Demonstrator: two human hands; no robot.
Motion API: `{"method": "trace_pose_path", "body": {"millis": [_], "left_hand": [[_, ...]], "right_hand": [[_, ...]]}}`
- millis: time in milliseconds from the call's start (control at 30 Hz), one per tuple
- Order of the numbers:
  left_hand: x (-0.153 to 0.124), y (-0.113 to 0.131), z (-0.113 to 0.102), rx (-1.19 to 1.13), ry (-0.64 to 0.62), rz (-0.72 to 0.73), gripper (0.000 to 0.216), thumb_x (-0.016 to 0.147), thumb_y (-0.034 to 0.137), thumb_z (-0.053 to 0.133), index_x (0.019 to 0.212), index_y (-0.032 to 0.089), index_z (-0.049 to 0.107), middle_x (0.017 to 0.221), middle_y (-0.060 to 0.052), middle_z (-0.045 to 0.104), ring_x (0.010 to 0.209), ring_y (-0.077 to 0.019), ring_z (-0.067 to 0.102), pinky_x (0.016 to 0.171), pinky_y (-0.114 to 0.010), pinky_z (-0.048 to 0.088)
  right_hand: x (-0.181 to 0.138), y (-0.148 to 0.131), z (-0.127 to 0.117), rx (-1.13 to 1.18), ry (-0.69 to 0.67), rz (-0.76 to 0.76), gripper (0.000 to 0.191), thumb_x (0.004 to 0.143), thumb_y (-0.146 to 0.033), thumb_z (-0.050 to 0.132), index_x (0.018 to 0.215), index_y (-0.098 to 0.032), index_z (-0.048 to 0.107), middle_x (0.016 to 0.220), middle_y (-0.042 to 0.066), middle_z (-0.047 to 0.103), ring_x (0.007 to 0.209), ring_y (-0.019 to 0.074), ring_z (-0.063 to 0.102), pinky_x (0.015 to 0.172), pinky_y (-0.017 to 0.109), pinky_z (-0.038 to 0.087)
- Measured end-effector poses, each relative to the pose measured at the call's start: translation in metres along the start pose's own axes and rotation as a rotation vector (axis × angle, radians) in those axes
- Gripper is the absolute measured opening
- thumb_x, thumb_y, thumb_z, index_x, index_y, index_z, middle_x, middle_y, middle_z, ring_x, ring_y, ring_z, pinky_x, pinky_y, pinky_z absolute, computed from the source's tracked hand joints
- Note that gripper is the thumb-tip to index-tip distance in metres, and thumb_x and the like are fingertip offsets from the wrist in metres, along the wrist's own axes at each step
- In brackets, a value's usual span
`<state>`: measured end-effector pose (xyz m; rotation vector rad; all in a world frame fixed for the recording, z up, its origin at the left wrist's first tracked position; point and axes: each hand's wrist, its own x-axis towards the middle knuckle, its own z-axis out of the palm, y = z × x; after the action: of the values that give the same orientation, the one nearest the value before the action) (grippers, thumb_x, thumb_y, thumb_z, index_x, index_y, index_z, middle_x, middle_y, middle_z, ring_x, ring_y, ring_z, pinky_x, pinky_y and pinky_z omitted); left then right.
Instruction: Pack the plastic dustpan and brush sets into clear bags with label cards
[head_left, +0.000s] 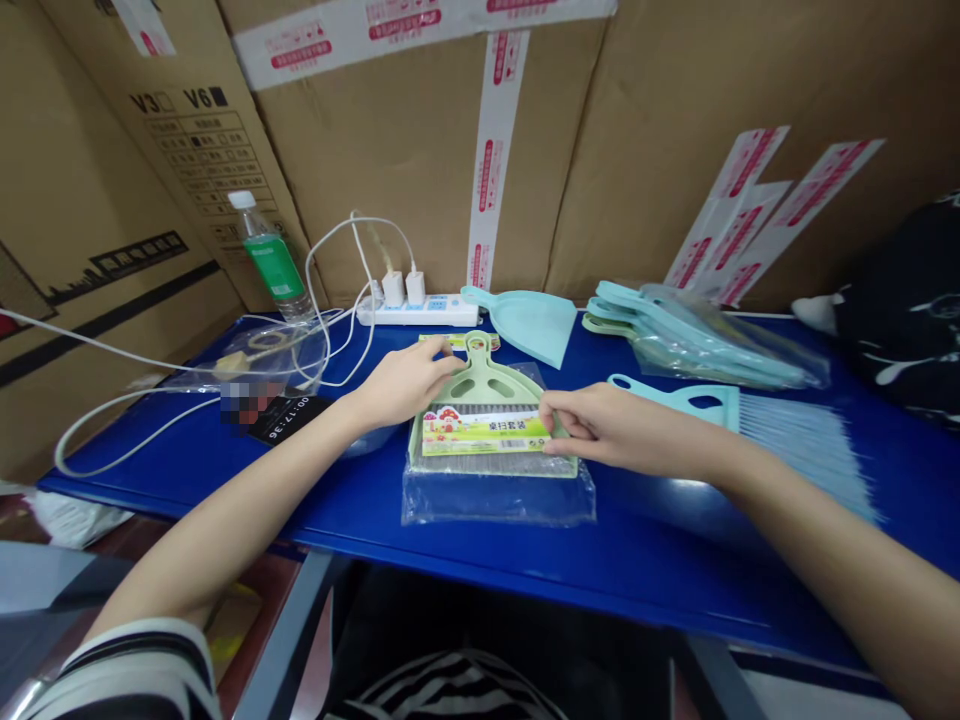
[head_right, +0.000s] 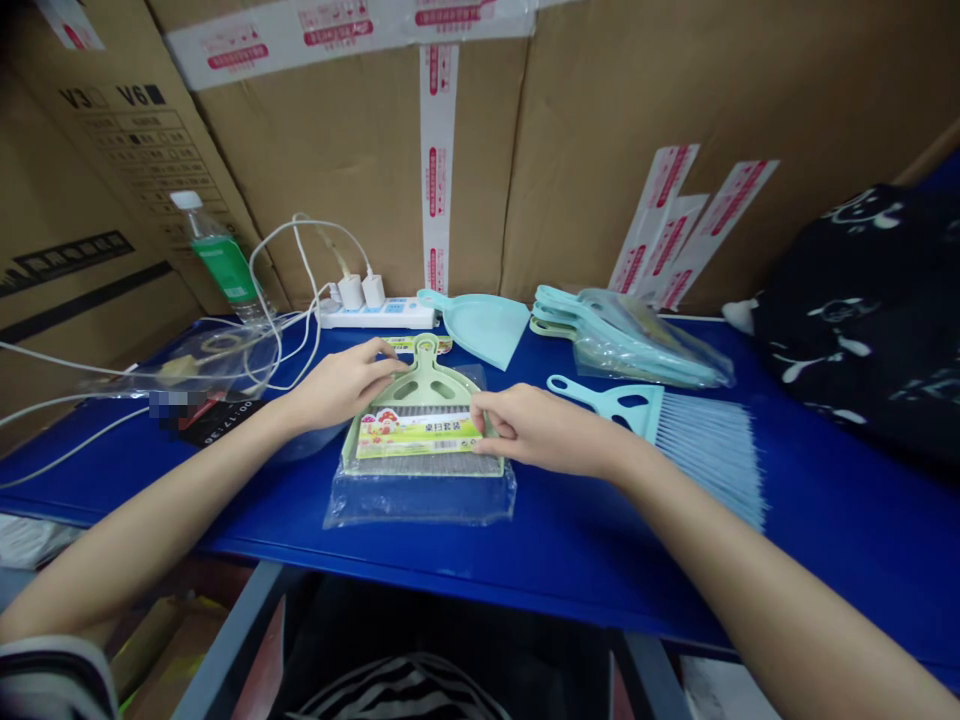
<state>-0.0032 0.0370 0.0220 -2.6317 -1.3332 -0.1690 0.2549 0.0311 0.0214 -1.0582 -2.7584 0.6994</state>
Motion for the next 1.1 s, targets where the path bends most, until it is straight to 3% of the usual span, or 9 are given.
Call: {"method": "trace_pose_path", "body": {"millis": [100,200,367,467,567,733,967,1100], "left_hand": [[-0.003,0.004,-0.007,-0.042,-0.027,0.163,0.026,0.094,0.022,0.039,0.097,0.016,0.064,0.096,-0.007,0.062,0.084,-0.0177,0.061,0.067,-0.028,0.047],[-0.007,0.01,-0.015,-0.109,-0.116,0.234,0.02,0.091,0.021,0.043,0.085,0.016,0.062,0.086,-0.004,0.061,0.067,-0.0124,0.056,0.06,-0.025,0.042],[-0.012,0.016,-0.024,-0.032,-0.271,0.104,0.02,0.089,0.021,0.045,0.075,0.016,0.058,0.073,-0.002,0.06,0.057,-0.012,0.053,0.054,-0.025,0.036],[-0.014,0.016,-0.026,0.117,-0.333,-0.022,0.023,0.091,0.025,0.041,0.08,0.016,0.059,0.064,-0.002,0.058,0.055,-0.0155,0.055,0.051,-0.027,0.032],[-0.014,0.017,-0.027,0.164,-0.369,-0.034,0.025,0.092,0.026,0.038,0.086,0.015,0.06,0.06,-0.002,0.058,0.055,-0.0166,0.057,0.049,-0.027,0.031],[-0.011,0.018,-0.025,0.142,-0.338,-0.02,0.023,0.091,0.019,0.036,0.092,0.014,0.058,0.067,-0.004,0.062,0.058,-0.0164,0.058,0.05,-0.028,0.034],[-0.006,0.017,-0.018,0.095,-0.26,-0.009,0.024,0.093,0.018,0.033,0.091,0.014,0.057,0.081,-0.006,0.065,0.066,-0.0177,0.061,0.055,-0.029,0.039],[-0.011,0.021,-0.018,0.011,-0.184,0.103,0.021,0.093,0.022,0.039,0.087,0.015,0.059,0.085,-0.005,0.065,0.067,-0.0159,0.061,0.055,-0.027,0.039]], "right_hand": [[0.001,0.002,0.001,0.015,-0.014,0.004,0.018,0.082,-0.038,0.056,0.078,-0.022,0.049,0.054,-0.007,0.042,0.05,0.0132,0.045,0.055,0.027,0.032],[0.001,0.001,0.001,0.014,-0.029,0.036,0.02,0.079,-0.039,0.06,0.078,-0.022,0.05,0.054,-0.008,0.041,0.05,0.0134,0.045,0.054,0.027,0.031],[-0.001,-0.005,-0.001,0.015,-0.063,0.115,0.021,0.077,-0.04,0.062,0.079,-0.022,0.05,0.053,-0.007,0.044,0.053,0.0149,0.048,0.054,0.027,0.031],[-0.003,-0.007,-0.004,0.038,-0.094,0.161,0.022,0.077,-0.041,0.06,0.081,-0.022,0.049,0.054,-0.006,0.049,0.055,0.0158,0.05,0.054,0.027,0.032],[-0.005,-0.009,-0.007,0.062,-0.12,0.165,0.022,0.077,-0.042,0.057,0.082,-0.023,0.048,0.055,-0.005,0.051,0.057,0.0166,0.052,0.056,0.028,0.034],[-0.008,-0.009,-0.012,0.087,-0.168,0.141,0.018,0.079,-0.042,0.048,0.08,-0.024,0.046,0.055,-0.004,0.053,0.057,0.0171,0.055,0.058,0.029,0.036],[-0.007,0.003,-0.011,0.015,-0.126,0.156,0.016,0.077,-0.039,0.049,0.076,-0.025,0.043,0.052,-0.005,0.054,0.053,0.0161,0.054,0.057,0.029,0.037],[-0.009,0.002,-0.01,-0.026,-0.094,0.125,0.011,0.077,-0.035,0.048,0.076,-0.025,0.046,0.052,-0.004,0.054,0.053,0.0167,0.053,0.056,0.03,0.037]]}}
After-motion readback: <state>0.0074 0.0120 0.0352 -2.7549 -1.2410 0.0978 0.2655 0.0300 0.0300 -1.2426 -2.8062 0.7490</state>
